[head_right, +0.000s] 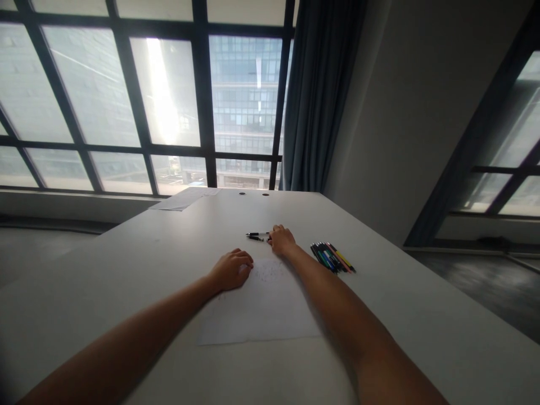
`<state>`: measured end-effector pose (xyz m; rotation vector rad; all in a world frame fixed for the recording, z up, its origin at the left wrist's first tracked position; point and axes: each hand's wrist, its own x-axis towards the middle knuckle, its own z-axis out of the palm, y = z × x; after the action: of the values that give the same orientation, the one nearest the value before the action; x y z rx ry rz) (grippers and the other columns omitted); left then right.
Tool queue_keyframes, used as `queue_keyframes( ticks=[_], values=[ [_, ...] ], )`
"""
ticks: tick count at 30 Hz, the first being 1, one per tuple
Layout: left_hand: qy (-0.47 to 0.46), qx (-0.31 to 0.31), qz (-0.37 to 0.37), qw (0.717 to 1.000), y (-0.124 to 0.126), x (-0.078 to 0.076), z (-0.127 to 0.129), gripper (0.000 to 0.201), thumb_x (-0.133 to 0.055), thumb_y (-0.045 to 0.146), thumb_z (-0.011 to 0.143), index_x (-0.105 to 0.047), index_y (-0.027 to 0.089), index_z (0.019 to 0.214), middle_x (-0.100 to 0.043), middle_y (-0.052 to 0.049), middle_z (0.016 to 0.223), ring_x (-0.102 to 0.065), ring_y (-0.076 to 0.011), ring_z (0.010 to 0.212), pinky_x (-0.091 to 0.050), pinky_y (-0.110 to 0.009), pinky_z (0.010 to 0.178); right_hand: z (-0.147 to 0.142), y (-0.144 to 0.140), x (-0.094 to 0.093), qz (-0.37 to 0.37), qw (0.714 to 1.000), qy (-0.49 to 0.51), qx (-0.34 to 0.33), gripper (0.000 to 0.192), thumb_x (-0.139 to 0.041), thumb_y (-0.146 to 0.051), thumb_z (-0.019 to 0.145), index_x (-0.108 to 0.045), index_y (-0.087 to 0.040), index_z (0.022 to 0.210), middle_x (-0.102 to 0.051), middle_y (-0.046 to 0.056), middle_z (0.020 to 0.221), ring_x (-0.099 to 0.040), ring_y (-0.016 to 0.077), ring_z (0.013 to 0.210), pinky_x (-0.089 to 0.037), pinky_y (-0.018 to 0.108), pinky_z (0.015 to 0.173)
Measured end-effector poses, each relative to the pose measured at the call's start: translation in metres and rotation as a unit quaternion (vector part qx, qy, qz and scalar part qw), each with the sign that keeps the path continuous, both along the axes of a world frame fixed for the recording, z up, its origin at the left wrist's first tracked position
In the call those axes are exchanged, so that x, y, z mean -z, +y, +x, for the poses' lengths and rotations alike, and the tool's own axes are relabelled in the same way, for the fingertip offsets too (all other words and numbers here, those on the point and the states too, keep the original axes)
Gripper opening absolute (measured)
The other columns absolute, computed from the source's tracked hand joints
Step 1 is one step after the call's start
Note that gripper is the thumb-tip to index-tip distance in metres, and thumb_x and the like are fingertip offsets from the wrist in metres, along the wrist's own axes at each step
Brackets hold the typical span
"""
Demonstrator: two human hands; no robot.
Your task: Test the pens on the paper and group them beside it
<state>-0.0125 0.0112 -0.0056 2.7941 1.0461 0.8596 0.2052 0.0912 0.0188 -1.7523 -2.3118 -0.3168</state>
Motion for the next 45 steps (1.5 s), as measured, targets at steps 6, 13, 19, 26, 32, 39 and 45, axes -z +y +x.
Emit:
queue_keyframes(
  ticks=[6,13,19,26,32,39,45],
  values=[
    [-0.028,-0.019,-0.031,0.999,0.001,-0.002,0.002,0.019,-0.053,0.025,0.084,-0.071,0.021,0.084,-0.072,-0.004,0.095,-0.061,-0.0212,0.094,-0.051,-0.034,0.086,0.006,-0.04,-0.002,0.024,0.982,0.166,-0.082,0.01,-0.058,-0.018,0.087,-0.065,-0.016,0.094,-0.061,0.008,0.098,-0.056,0.0179,0.088,-0.043,0.028,0.076],
    [-0.115,-0.036,-0.031,0.992,0.003,-0.004,0.003,0.031,-0.051,0.04,0.09,-0.067,0.019,0.105,-0.071,-0.007,0.098,-0.065,-0.0187,0.084,-0.052,-0.032,0.078,-0.003,-0.082,0.016,0.052,0.927,0.302,-0.216,0.002,-0.06,-0.019,0.084,-0.059,-0.018,0.086,-0.056,0.002,0.084,-0.053,0.0143,0.073,-0.044,0.028,0.07],
    [-0.242,-0.017,-0.057,0.969,0.006,-0.002,0.006,0.028,-0.046,0.038,0.093,-0.065,0.018,0.097,-0.072,-0.007,0.096,-0.067,-0.018,0.084,-0.053,-0.03,0.075,-0.017,-0.093,0.017,0.05,0.912,0.307,-0.267,0.017,-0.065,-0.035,0.085,-0.061,-0.018,0.089,-0.058,0.003,0.082,-0.055,0.015,0.071,-0.045,0.029,0.067],
    [-0.308,-0.02,-0.044,0.95,0.006,-0.003,0.004,0.024,-0.041,0.035,0.095,-0.054,0.017,0.101,-0.069,-0.007,0.085,-0.067,-0.0167,0.078,-0.052,-0.03,0.074,-0.006,-0.082,0.018,0.107,0.913,0.352,-0.179,0.031,-0.047,-0.045,0.094,-0.064,-0.018,0.09,-0.065,0.004,0.082,-0.059,0.0157,0.072,-0.045,0.028,0.067],
    [-0.142,-0.082,0.03,0.986,0.001,-0.003,0.0,0.027,-0.043,0.033,0.095,-0.058,0.024,0.116,-0.064,-0.004,0.097,-0.064,-0.0152,0.082,-0.049,-0.025,0.071,0.01,-0.075,0.018,0.076,0.902,0.398,-0.149,0.041,-0.04,-0.051,0.095,-0.063,-0.018,0.102,-0.066,0.004,0.079,-0.06,0.0153,0.067,-0.046,0.026,0.061],
    [-0.057,-0.078,0.028,0.995,-0.001,-0.003,0.0,0.028,-0.052,0.036,0.092,-0.065,0.027,0.115,-0.063,-0.002,0.095,-0.062,-0.0134,0.075,-0.047,-0.024,0.068,0.002,-0.082,0.024,0.053,0.909,0.363,-0.198,0.032,-0.052,-0.041,0.091,-0.062,-0.018,0.11,-0.067,0.004,0.082,-0.059,0.0145,0.066,-0.046,0.026,0.061],
    [-0.039,-0.068,0.039,0.996,0.0,-0.001,-0.001,0.025,-0.054,0.036,0.091,-0.066,0.026,0.111,-0.065,-0.003,0.096,-0.063,-0.017,0.086,-0.048,-0.025,0.072,0.01,-0.075,0.017,0.063,0.918,0.343,-0.191,0.022,-0.055,-0.037,0.088,-0.064,-0.017,0.09,-0.067,0.004,0.082,-0.059,0.0147,0.067,-0.045,0.026,0.062]
  ],
)
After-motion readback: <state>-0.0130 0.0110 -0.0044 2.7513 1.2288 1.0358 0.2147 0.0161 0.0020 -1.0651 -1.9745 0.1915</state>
